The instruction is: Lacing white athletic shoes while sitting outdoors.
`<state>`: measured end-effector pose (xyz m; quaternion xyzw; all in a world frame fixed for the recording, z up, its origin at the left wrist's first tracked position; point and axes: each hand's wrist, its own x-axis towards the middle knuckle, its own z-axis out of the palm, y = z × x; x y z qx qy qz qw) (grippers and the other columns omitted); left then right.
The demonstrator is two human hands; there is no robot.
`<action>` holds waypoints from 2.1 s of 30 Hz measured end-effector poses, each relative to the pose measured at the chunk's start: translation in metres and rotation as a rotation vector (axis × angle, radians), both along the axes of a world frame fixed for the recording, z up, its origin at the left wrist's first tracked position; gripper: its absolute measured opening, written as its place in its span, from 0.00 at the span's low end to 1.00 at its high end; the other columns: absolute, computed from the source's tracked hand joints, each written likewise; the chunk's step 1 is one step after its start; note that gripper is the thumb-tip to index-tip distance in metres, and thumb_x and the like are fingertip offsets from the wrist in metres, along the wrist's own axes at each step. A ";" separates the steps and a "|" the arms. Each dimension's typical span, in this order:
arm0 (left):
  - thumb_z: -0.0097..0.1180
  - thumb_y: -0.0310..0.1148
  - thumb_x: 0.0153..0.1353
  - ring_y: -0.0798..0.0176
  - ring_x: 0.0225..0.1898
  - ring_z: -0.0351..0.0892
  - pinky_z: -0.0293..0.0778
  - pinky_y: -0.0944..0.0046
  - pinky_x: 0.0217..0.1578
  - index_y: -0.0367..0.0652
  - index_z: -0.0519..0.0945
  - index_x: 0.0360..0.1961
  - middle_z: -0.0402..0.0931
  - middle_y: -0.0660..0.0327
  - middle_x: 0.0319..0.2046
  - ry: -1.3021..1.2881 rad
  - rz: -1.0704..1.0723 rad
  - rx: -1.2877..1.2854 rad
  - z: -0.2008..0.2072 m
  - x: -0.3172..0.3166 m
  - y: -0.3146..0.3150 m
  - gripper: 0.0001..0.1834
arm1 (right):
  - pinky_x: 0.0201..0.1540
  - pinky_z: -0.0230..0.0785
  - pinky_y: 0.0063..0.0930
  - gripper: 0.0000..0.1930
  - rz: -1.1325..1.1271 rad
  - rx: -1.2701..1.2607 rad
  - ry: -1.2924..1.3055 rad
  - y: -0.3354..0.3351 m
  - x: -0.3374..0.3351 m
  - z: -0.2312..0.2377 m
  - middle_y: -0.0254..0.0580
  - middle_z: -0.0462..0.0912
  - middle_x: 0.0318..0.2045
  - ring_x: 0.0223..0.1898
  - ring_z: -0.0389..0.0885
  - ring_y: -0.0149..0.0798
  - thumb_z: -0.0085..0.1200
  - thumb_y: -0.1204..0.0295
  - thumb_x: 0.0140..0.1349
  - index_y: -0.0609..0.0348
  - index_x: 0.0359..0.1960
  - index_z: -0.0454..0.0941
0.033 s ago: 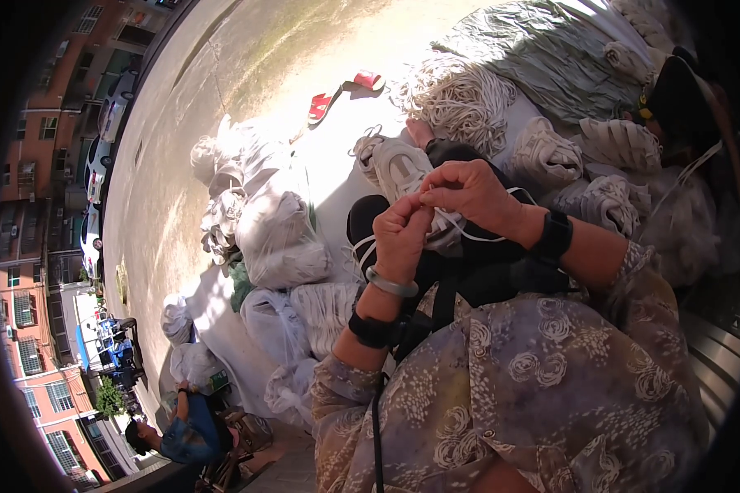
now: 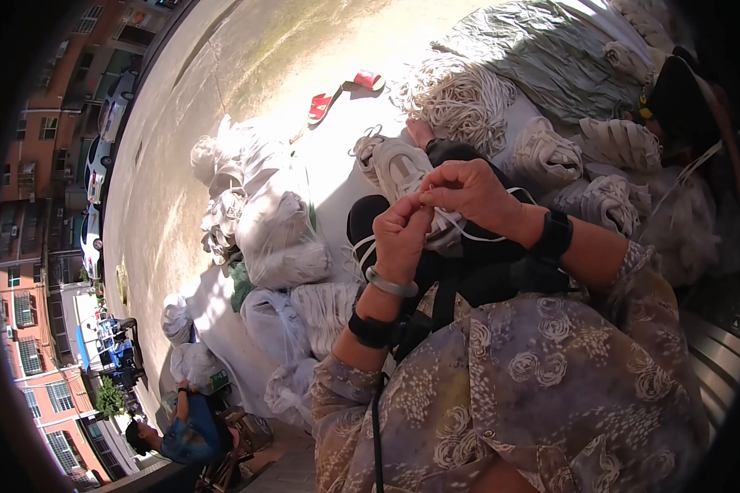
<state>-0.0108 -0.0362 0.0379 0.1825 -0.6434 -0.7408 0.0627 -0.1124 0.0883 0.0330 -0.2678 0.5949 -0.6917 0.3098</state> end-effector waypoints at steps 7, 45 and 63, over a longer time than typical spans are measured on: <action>0.52 0.25 0.58 0.80 0.18 0.63 0.58 0.79 0.19 0.38 0.79 0.38 0.71 0.71 0.20 0.002 -0.005 -0.010 0.002 0.001 0.003 0.07 | 0.27 0.63 0.13 0.05 -0.005 -0.016 0.049 0.001 0.000 -0.002 0.28 0.77 0.24 0.26 0.69 0.17 0.57 0.74 0.55 0.64 0.30 0.79; 0.47 0.34 0.61 0.53 0.18 0.66 0.64 0.61 0.21 0.37 0.71 0.25 0.66 0.54 0.15 0.215 -0.840 -0.360 -0.017 -0.005 0.043 0.12 | 0.32 0.64 0.43 0.10 0.080 0.829 1.087 0.031 -0.189 -0.038 0.49 0.76 0.22 0.29 0.75 0.53 0.52 0.64 0.51 0.59 0.24 0.73; 0.45 0.34 0.64 0.70 0.17 0.59 0.60 0.67 0.21 0.37 0.69 0.23 0.61 0.64 0.13 0.114 -0.718 -0.123 0.010 -0.019 0.025 0.14 | 0.52 0.63 0.35 0.38 0.566 1.003 0.703 -0.128 -0.082 -0.064 0.56 0.74 0.48 0.51 0.72 0.48 0.56 0.46 0.48 0.68 0.50 0.65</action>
